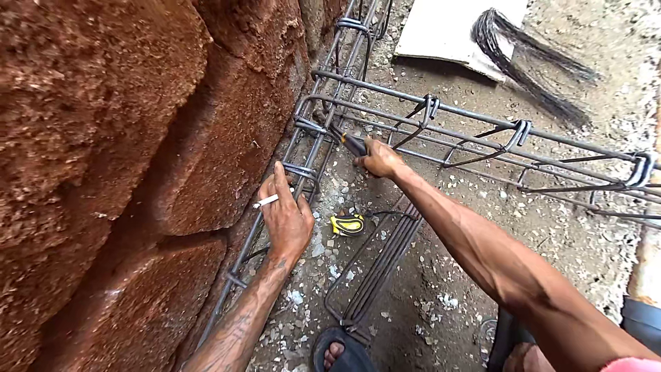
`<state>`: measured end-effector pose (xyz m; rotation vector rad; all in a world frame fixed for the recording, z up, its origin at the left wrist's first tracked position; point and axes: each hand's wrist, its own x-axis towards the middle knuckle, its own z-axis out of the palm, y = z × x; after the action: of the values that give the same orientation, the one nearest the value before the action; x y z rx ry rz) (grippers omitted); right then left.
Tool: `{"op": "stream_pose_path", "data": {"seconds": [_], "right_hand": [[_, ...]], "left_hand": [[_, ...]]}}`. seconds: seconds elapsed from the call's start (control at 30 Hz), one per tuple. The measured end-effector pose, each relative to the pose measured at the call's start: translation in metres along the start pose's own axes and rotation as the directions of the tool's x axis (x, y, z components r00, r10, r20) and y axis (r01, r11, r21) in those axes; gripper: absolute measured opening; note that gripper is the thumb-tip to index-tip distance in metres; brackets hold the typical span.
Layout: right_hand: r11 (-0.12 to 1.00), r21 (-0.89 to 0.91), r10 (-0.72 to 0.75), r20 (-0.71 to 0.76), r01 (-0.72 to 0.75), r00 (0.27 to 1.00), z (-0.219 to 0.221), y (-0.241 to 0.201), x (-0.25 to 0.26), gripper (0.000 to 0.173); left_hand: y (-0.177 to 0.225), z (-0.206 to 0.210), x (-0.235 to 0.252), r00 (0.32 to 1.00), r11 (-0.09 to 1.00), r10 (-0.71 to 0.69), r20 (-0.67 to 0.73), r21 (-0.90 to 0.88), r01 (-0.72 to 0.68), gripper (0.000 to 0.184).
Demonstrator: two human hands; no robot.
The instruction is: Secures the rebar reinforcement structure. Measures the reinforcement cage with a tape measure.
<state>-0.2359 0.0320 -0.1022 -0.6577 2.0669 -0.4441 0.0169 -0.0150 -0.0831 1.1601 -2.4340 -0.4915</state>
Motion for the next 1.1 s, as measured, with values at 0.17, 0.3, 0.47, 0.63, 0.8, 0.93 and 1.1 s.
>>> {"op": "stream_pose_path", "data": {"seconds": [0.17,0.3,0.47,0.63,0.8,0.93,1.1], "right_hand": [[0.985,0.153,0.096,-0.112,-0.079,0.989,-0.003,0.012,0.005,0.034],[1.0,0.019,0.018,0.02,-0.018,1.0,0.017,0.019,-0.003,0.031],[0.993,0.114,0.003,-0.005,-0.002,1.0,0.028,-0.009,-0.013,0.038],[0.99,0.115,0.081,-0.002,-0.08,0.997,0.004,0.01,0.001,0.033],[0.998,0.042,0.042,-0.015,-0.041,0.999,0.011,0.01,0.007,0.031],[0.999,0.043,0.021,-0.001,-0.021,1.0,0.014,-0.002,-0.005,0.034],[0.985,0.14,0.113,-0.07,-0.103,0.991,-0.003,-0.003,0.008,0.031]], "left_hand": [[0.0,-0.001,-0.001,1.0,1.0,0.005,0.008,0.016,-0.005,0.072],[0.004,0.002,-0.003,1.0,0.999,0.008,-0.008,0.031,-0.007,0.072],[0.001,-0.002,-0.005,1.0,1.0,-0.002,0.016,0.005,0.002,0.073],[0.001,0.001,0.0,1.0,1.0,0.007,0.009,0.021,-0.007,0.073],[-0.001,-0.001,-0.001,1.0,1.0,0.001,0.004,0.006,-0.001,0.072],[0.001,0.001,-0.001,1.0,1.0,0.004,-0.003,0.025,-0.004,0.073],[0.0,-0.001,0.001,1.0,1.0,0.003,0.003,0.021,-0.004,0.072]]}}
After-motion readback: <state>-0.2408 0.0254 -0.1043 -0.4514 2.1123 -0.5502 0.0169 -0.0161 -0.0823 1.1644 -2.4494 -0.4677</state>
